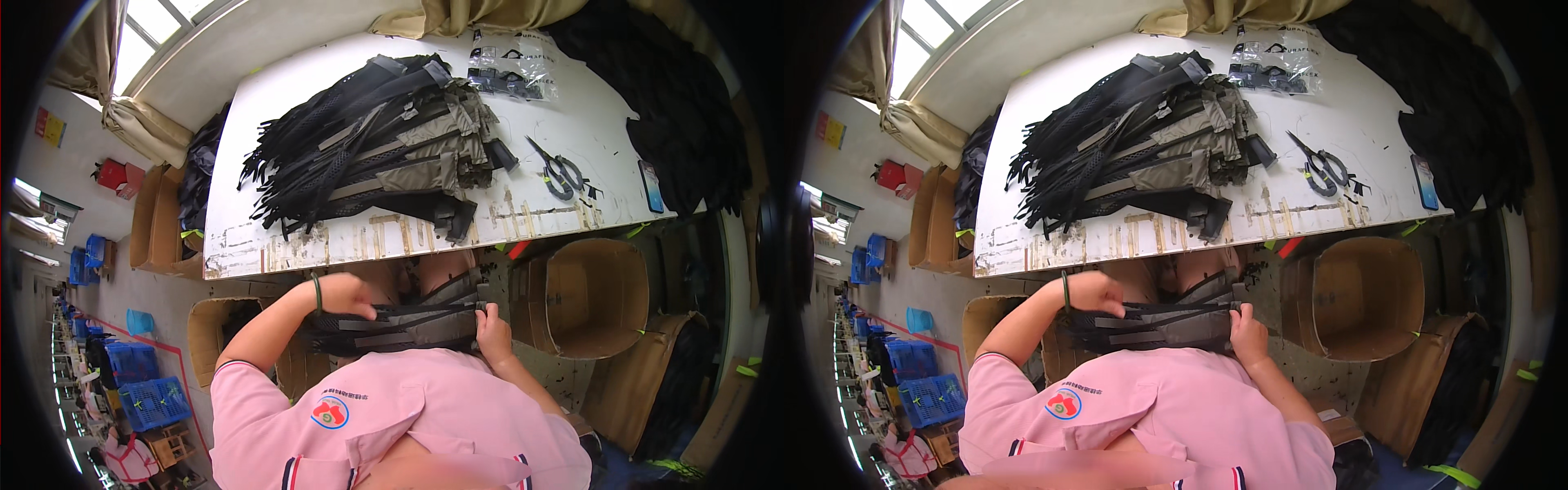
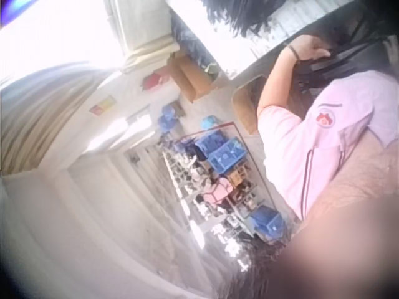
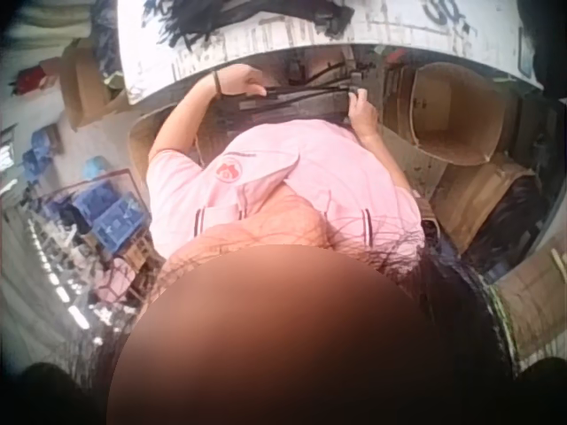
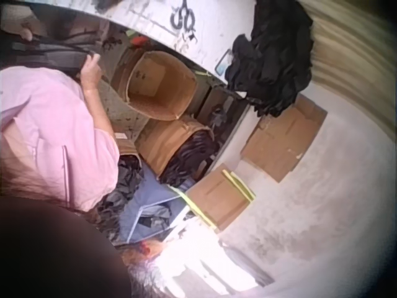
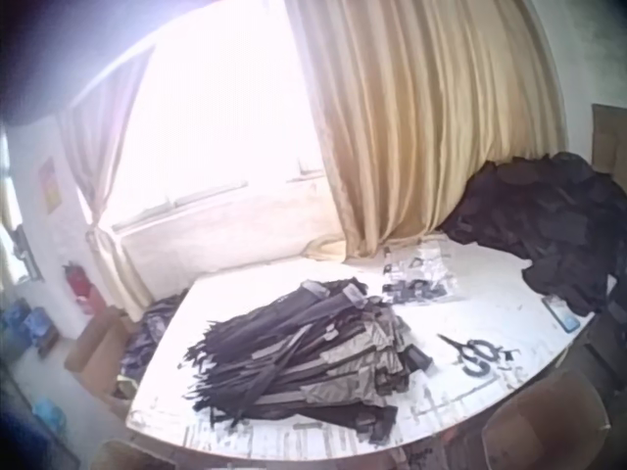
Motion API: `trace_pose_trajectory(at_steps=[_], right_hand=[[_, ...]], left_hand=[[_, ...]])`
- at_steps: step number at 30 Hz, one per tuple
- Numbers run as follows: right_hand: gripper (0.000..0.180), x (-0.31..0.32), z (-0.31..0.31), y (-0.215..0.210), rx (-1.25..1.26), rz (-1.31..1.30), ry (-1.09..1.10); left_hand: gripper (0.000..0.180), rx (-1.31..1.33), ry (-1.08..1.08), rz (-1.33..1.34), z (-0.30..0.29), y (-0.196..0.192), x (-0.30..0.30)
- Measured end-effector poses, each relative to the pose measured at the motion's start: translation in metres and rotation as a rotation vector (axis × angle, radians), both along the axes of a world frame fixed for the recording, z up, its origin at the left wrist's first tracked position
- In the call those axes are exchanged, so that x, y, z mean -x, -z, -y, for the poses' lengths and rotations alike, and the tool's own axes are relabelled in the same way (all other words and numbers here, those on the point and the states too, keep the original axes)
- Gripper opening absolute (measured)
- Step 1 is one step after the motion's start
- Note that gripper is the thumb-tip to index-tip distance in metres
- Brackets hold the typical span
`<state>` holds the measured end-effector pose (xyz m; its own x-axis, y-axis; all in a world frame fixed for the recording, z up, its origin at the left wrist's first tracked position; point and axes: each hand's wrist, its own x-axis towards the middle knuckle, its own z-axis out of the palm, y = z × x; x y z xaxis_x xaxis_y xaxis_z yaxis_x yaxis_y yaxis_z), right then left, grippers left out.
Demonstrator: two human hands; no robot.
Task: Inspecting and organizing black fabric webbing straps at a workbench.
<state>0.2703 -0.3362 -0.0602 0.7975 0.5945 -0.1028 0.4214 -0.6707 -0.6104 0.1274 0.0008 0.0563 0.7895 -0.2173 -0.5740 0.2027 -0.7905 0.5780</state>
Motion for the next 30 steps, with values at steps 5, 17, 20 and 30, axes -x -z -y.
trace_pose_trajectory(at_steps=[5,17,20,30], right_hand=[[0.028,-0.029,-0.001,-0.024,0.087,-0.074,-0.154],[0.048,-0.083,-0.113,-0.129,-0.528,0.583,-0.055],[0.045,-0.090,-0.134,-0.121,-0.633,0.392,-0.143],[0.014,-0.079,-0.125,-0.103,-0.540,0.361,-0.337]], left_hand=[[0.041,-0.428,-0.375,1.069,-0.027,-0.014,-0.127],[0.026,-0.062,-0.470,0.860,0.017,-0.020,-0.146],[0.032,0.146,-0.483,0.721,0.041,-0.041,-0.126],[0.031,0.207,-0.626,0.589,0.065,-0.008,-0.104]])
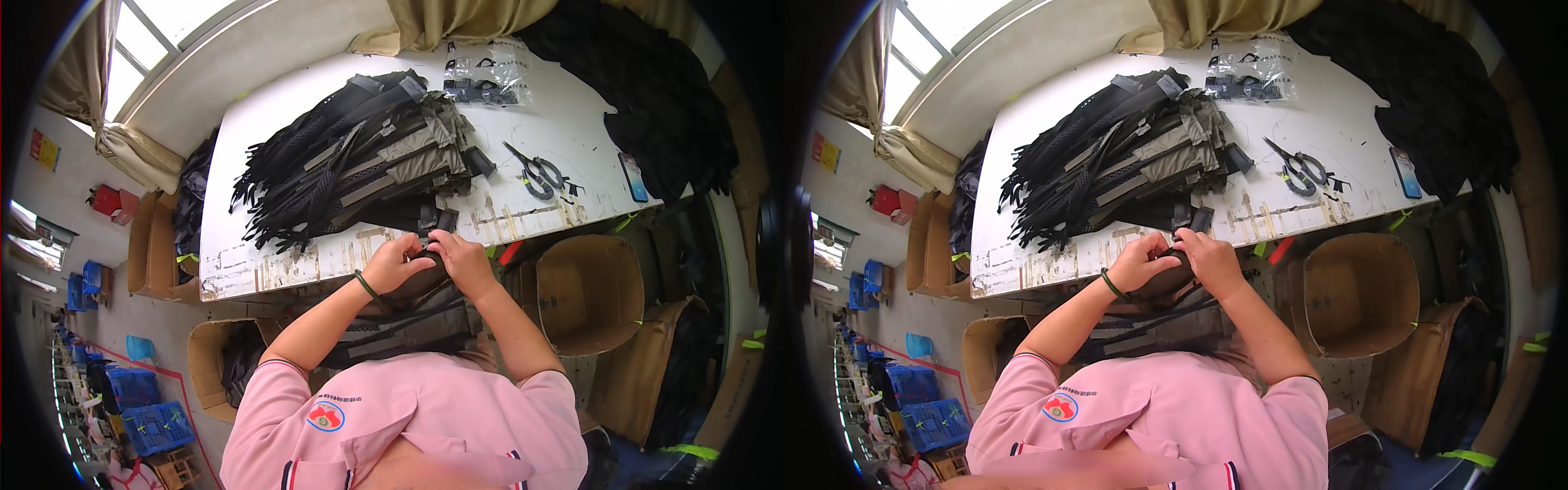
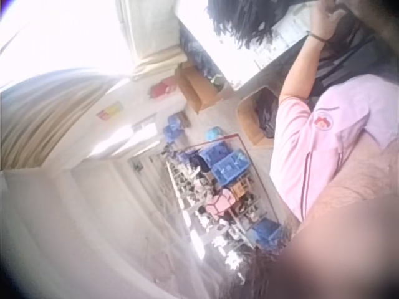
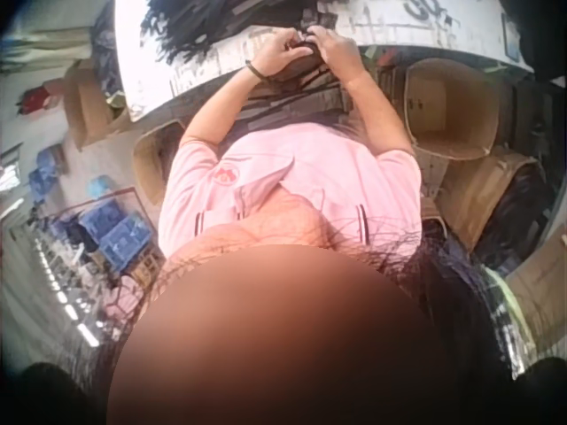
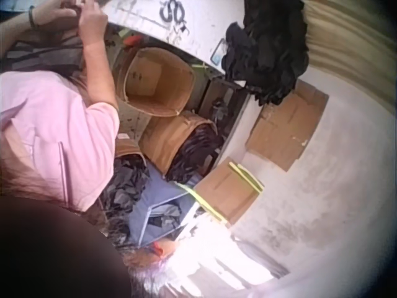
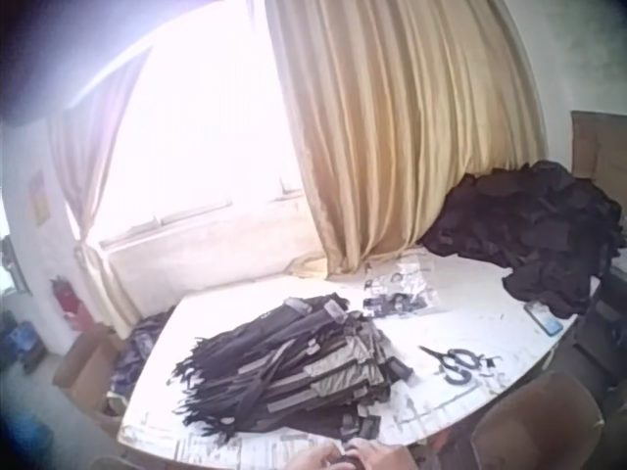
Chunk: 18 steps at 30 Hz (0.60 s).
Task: Inspecting and organizing black fabric webbing straps at a workbench.
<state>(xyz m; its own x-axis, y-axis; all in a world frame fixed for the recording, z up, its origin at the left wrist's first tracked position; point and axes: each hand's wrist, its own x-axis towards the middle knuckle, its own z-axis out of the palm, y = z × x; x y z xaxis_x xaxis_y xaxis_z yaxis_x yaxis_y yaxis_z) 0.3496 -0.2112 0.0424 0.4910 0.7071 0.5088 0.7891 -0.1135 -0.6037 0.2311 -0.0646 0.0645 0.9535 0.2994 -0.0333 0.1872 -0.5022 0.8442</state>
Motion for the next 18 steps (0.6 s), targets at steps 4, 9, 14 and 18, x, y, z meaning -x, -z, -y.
trace_pose_trajectory(at_steps=[4,9,14,18], right_hand=[[0.014,-0.009,0.003,-0.002,0.079,0.119,0.116],[0.018,-0.009,0.010,0.015,0.097,-0.481,0.132],[0.020,0.010,0.016,0.017,0.011,-0.821,-0.072],[0.018,-0.002,0.033,0.011,-0.042,-1.384,-0.400]], left_hand=[[0.027,-0.174,0.113,0.305,0.024,0.008,0.010],[0.026,-0.344,0.137,0.319,0.033,0.003,0.023],[0.017,0.093,0.094,-0.036,0.032,-0.007,0.015],[0.010,0.752,0.073,0.089,0.017,0.001,0.015]])
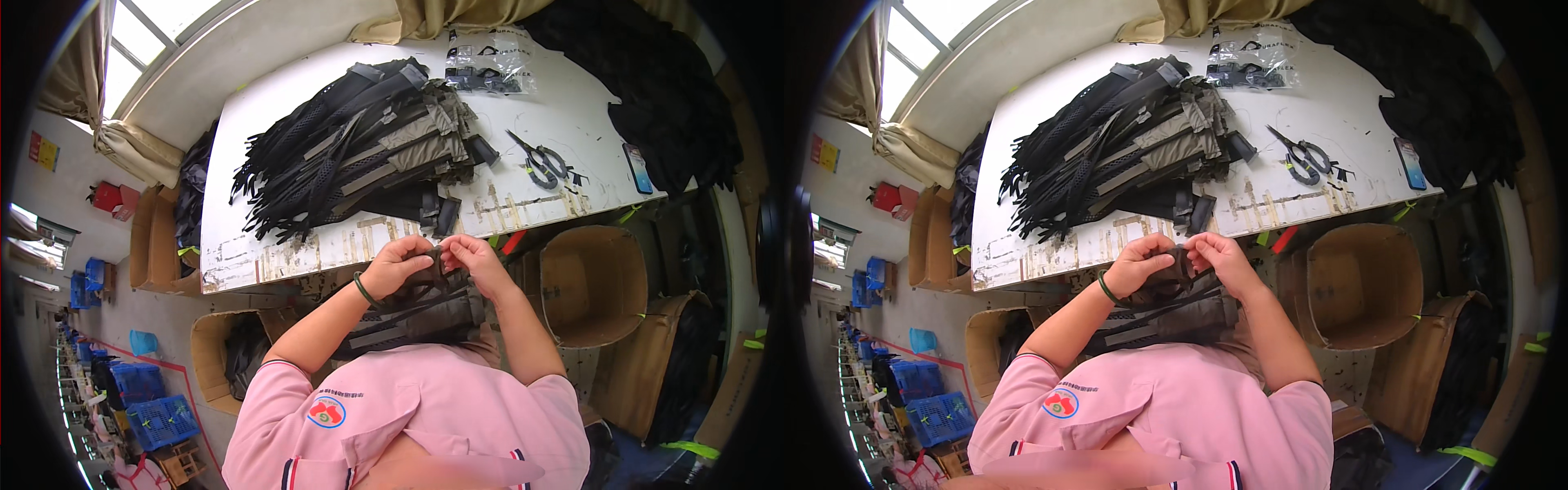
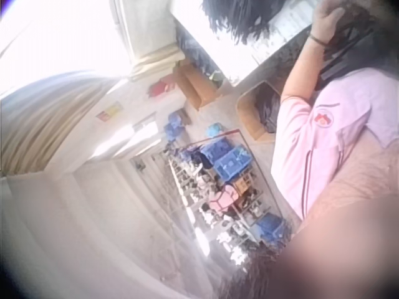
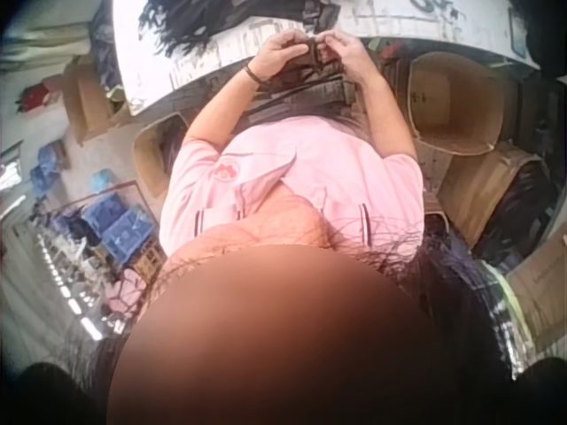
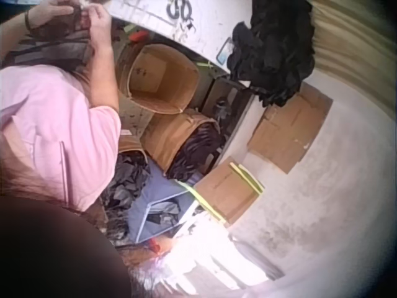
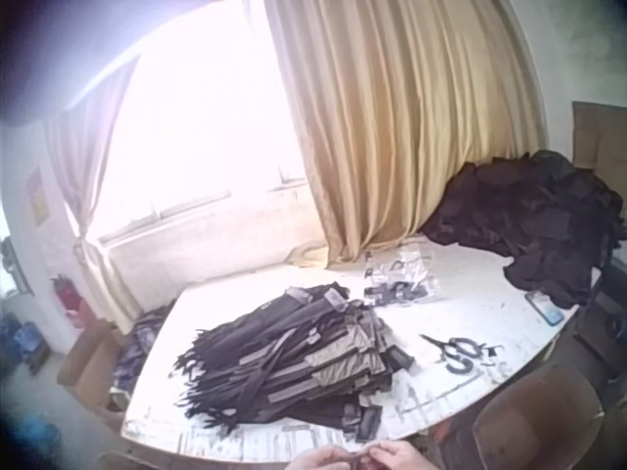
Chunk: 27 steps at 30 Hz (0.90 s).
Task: Inspecting and organizing black fabric webbing straps at a workbench.
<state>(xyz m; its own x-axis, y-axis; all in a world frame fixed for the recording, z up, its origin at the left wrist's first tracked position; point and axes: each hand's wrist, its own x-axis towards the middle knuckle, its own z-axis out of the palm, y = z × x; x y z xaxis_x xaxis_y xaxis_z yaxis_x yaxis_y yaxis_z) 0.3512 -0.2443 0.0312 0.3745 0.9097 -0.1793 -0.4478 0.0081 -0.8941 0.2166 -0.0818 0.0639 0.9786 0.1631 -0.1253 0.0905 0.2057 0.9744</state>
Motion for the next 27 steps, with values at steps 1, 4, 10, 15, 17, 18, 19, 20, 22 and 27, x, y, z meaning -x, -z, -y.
trace_pose_trajectory(at_steps=[1,4,10,15,17,18,19,20,22,27], right_hand=[[0.021,0.000,0.005,-0.002,-0.017,-0.053,-0.035],[0.019,0.014,0.011,-0.007,-0.092,-0.237,-0.259],[0.012,0.032,0.005,-0.001,-0.087,-0.394,-0.079],[0.008,0.034,0.005,0.012,0.083,0.648,0.201],[0.011,0.032,0.003,0.005,0.036,0.895,0.443],[0.010,0.029,0.003,0.001,0.080,0.814,0.494],[0.010,0.025,0.002,-0.001,0.125,0.733,0.543],[0.012,0.013,0.007,0.002,0.162,0.489,0.520],[0.022,0.011,0.009,-0.013,0.129,0.489,0.355],[0.030,0.027,0.002,-0.008,0.035,0.541,0.157]], left_hand=[[0.010,0.006,0.009,0.003,-0.002,-0.001,0.002],[0.015,-0.173,-0.036,0.127,-0.006,-0.003,0.001],[0.018,-0.060,-0.061,0.070,-0.007,0.003,0.005],[0.034,-0.397,0.052,0.061,0.008,-0.013,0.000],[0.030,-0.372,0.088,-0.258,-0.003,-0.002,-0.001],[0.023,-0.198,0.108,-0.244,-0.002,-0.001,-0.004],[0.023,-0.201,0.093,-0.253,-0.002,-0.003,-0.004],[0.021,-0.210,0.058,-0.306,0.000,-0.011,-0.006],[0.022,-0.165,-0.008,-0.354,0.000,-0.020,-0.005],[0.024,-0.044,-0.010,-0.347,-0.002,-0.008,-0.001]])
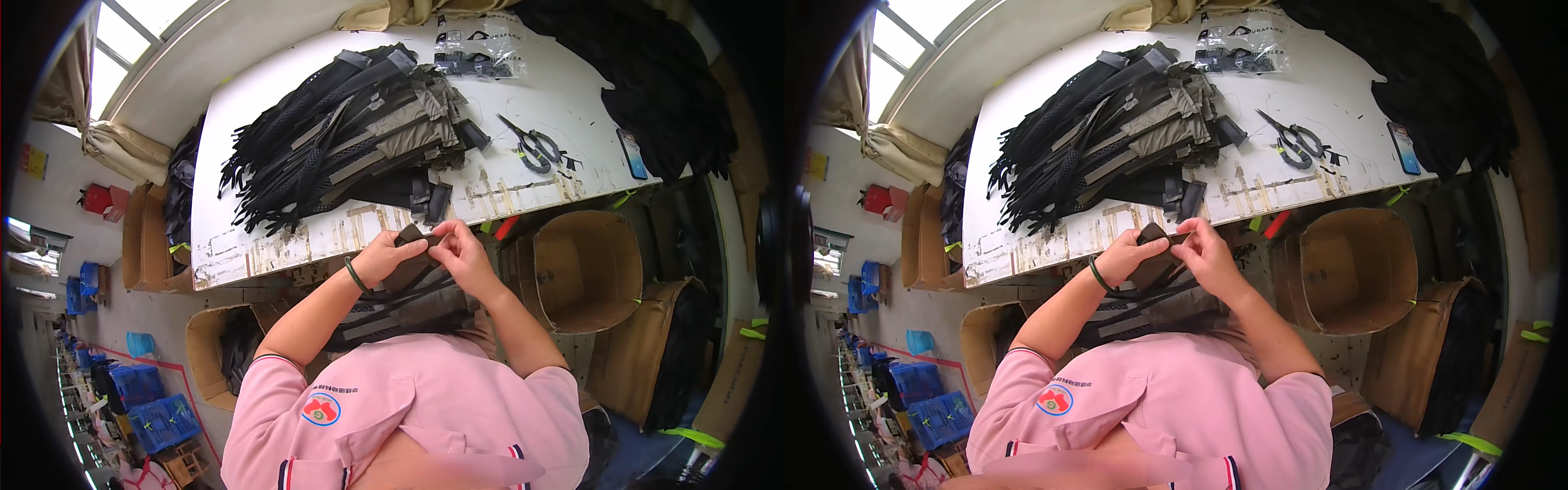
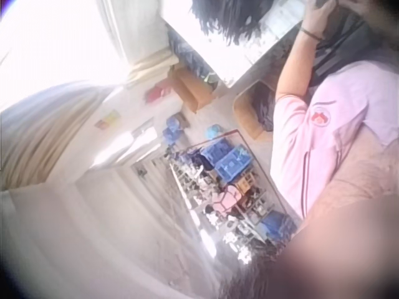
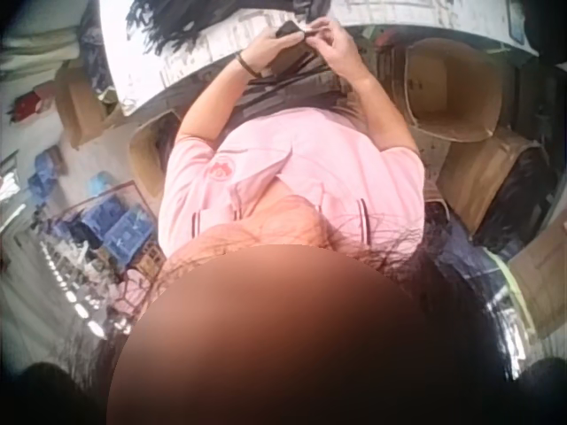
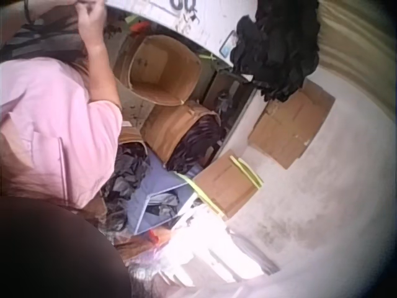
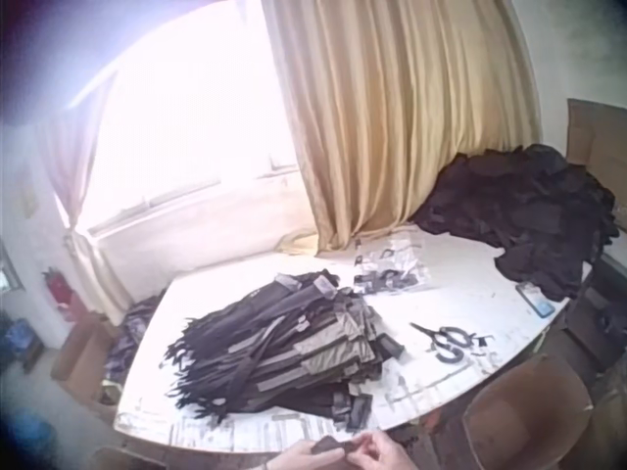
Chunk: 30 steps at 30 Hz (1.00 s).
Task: Inspecting and organizing black fabric webbing straps at a workbench.
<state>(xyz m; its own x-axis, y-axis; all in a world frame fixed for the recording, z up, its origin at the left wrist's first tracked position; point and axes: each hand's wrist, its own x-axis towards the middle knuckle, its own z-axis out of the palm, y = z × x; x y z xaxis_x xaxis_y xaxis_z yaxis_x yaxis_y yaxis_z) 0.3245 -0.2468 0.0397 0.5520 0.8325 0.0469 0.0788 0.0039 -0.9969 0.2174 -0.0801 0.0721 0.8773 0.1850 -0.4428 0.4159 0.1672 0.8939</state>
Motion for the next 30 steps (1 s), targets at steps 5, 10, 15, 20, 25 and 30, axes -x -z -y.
trace_pose_trajectory(at_steps=[5,10,15,20,25,30], right_hand=[[0.019,0.002,-0.010,-0.023,-0.007,0.008,0.073],[0.014,0.004,0.006,-0.025,0.022,0.040,0.166],[0.014,-0.003,0.059,0.016,0.219,0.127,0.239],[0.024,0.036,0.098,0.097,0.542,0.389,0.166],[0.027,0.032,0.095,0.079,0.625,0.403,0.116],[0.031,-0.003,0.089,0.049,0.449,0.302,0.101]], left_hand=[[0.035,0.014,0.019,-0.074,-0.008,0.007,0.003],[0.052,-0.277,0.472,0.073,-0.027,0.019,0.029],[0.050,-0.516,0.975,-0.247,-0.068,0.009,0.089],[0.045,-0.725,1.096,-0.153,-0.069,0.006,0.062],[0.037,-1.533,0.007,0.356,-0.121,0.029,-0.032],[0.027,-1.628,-0.052,0.266,-0.142,0.047,-0.062]])
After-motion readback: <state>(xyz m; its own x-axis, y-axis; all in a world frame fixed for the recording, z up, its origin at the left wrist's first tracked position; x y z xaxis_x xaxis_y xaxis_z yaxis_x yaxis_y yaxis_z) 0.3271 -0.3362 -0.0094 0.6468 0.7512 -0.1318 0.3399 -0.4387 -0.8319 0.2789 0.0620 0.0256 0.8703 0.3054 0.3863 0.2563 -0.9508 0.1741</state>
